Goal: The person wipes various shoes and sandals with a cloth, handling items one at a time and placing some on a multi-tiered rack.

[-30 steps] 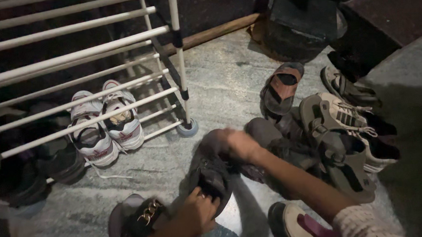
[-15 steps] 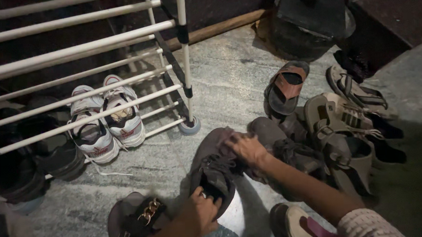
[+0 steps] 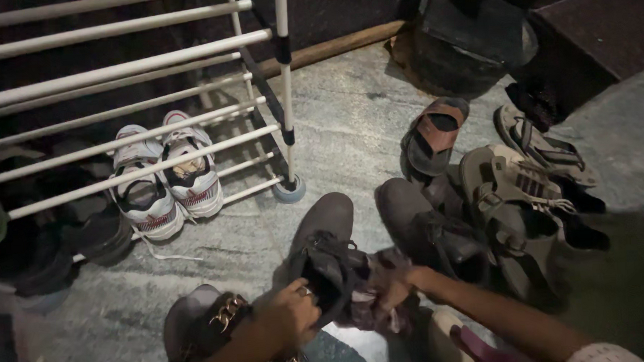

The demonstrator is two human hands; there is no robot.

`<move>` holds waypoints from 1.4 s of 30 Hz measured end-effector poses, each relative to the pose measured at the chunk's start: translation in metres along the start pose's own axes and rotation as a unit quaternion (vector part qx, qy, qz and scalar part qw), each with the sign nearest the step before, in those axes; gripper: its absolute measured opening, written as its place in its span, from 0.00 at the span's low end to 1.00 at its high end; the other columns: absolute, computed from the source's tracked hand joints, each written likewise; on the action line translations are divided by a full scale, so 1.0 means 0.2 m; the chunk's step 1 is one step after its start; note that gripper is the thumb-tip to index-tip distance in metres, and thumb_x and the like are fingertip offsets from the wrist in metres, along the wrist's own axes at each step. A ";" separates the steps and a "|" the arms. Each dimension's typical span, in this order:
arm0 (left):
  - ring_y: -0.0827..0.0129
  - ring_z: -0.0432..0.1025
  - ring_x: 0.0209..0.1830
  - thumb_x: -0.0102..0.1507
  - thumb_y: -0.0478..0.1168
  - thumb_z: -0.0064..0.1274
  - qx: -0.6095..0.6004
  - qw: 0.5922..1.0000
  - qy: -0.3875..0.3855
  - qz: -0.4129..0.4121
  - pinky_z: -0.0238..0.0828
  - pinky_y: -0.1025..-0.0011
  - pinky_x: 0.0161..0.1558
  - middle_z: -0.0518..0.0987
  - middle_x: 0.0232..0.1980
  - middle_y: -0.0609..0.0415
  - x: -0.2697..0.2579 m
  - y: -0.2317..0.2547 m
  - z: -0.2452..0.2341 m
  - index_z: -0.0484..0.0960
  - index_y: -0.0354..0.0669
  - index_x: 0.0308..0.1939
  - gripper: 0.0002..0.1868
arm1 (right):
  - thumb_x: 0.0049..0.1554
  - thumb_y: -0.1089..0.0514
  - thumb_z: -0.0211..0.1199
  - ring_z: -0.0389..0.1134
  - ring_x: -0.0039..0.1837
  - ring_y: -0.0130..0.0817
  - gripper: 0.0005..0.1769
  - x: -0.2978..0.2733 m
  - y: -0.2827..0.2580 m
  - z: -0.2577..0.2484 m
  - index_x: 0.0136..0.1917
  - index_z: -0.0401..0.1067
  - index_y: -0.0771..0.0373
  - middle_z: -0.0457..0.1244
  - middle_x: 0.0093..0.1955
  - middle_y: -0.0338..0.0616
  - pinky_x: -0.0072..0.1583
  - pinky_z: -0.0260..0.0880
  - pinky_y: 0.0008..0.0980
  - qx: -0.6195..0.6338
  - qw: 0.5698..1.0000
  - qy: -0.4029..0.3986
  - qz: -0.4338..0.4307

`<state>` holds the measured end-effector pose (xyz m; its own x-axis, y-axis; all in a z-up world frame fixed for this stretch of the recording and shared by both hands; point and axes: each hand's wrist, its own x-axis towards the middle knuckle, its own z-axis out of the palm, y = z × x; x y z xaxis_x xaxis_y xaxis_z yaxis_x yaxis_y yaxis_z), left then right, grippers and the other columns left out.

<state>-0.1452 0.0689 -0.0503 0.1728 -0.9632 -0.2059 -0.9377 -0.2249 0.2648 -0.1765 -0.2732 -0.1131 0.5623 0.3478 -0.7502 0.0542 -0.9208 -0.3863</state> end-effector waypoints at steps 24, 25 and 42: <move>0.55 0.75 0.37 0.61 0.45 0.63 -0.059 0.976 0.204 0.051 0.34 0.27 0.76 0.75 0.27 0.48 -0.09 0.04 -0.10 0.82 0.39 0.32 0.12 | 0.49 0.44 0.75 0.42 0.81 0.64 0.64 -0.57 -0.84 -0.28 0.81 0.34 0.57 0.34 0.82 0.66 0.77 0.49 0.49 0.115 0.946 0.287 -0.100; 0.55 0.75 0.37 0.61 0.45 0.63 -0.058 0.976 0.203 0.050 0.34 0.27 0.76 0.75 0.27 0.48 -0.07 0.07 -0.17 0.82 0.39 0.32 0.12 | 0.48 0.44 0.75 0.38 0.81 0.65 0.64 -0.58 -0.89 -0.28 0.80 0.34 0.58 0.31 0.82 0.66 0.77 0.47 0.50 0.115 0.946 0.286 -0.104; 0.49 0.70 0.56 0.64 0.42 0.48 -0.113 0.988 0.090 -0.062 0.67 0.47 0.58 0.79 0.46 0.43 0.00 0.06 -0.24 0.82 0.38 0.36 0.11 | 0.49 0.45 0.73 0.55 0.66 0.50 0.47 -0.63 -1.13 -0.16 0.75 0.56 0.58 0.59 0.63 0.46 0.59 0.56 0.58 -0.113 0.928 0.347 -0.075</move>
<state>-0.1415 0.0599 -0.0025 0.3518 -0.9322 -0.0850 -0.8185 -0.3504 0.4553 -0.2340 -0.1150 0.0858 0.9266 0.3491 -0.1399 0.3021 -0.9124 -0.2761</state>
